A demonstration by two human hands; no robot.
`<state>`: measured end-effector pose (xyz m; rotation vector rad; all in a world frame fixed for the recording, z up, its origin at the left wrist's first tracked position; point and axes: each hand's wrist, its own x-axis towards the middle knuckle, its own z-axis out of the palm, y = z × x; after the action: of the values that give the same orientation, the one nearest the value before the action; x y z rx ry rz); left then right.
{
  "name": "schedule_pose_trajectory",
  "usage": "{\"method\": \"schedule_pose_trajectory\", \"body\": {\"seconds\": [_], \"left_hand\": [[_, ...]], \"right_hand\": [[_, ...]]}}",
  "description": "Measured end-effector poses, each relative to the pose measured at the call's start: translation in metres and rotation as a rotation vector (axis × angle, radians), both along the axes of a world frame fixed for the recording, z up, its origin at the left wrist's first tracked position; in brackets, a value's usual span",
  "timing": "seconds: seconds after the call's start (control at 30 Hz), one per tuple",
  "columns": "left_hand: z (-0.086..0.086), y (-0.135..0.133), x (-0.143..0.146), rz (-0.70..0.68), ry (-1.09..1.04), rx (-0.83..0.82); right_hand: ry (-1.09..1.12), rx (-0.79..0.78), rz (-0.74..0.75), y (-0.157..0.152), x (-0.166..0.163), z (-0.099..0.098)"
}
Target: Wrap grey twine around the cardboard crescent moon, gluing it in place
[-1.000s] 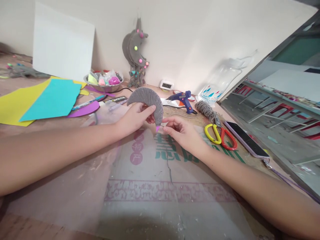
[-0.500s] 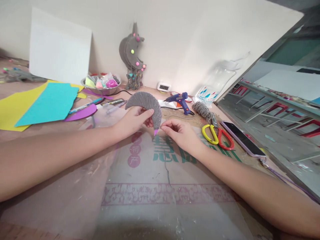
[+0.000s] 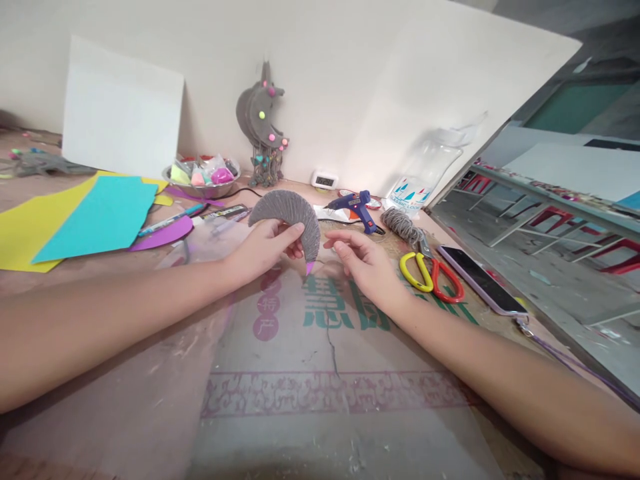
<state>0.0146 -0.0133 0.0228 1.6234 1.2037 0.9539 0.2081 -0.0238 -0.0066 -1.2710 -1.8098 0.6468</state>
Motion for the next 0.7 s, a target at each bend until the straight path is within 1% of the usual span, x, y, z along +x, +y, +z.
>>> {"method": "schedule_pose_trajectory", "body": {"seconds": [0.07,0.13,0.3,0.4,0.6,0.7], "left_hand": [[-0.001,-0.001,0.000,-0.019,-0.009,0.009],[-0.003,0.000,-0.001,-0.051,-0.013,0.023],[-0.013,0.009,-0.005,-0.184,0.025,0.081],[-0.019,0.014,-0.007,-0.248,0.065,0.146],[-0.018,0.013,-0.005,-0.218,0.354,0.288],[-0.017,0.012,-0.004,-0.201,0.400,0.312]], "right_hand": [[-0.017,0.022,-0.015,-0.001,0.000,0.002],[-0.080,0.044,-0.017,-0.002,-0.002,0.004],[-0.152,0.086,0.052,-0.005,-0.006,0.007],[-0.164,0.117,0.061,-0.005,-0.006,0.007],[-0.152,0.108,0.067,-0.006,-0.007,0.009],[-0.135,0.101,0.073,-0.007,-0.007,0.010]]}}
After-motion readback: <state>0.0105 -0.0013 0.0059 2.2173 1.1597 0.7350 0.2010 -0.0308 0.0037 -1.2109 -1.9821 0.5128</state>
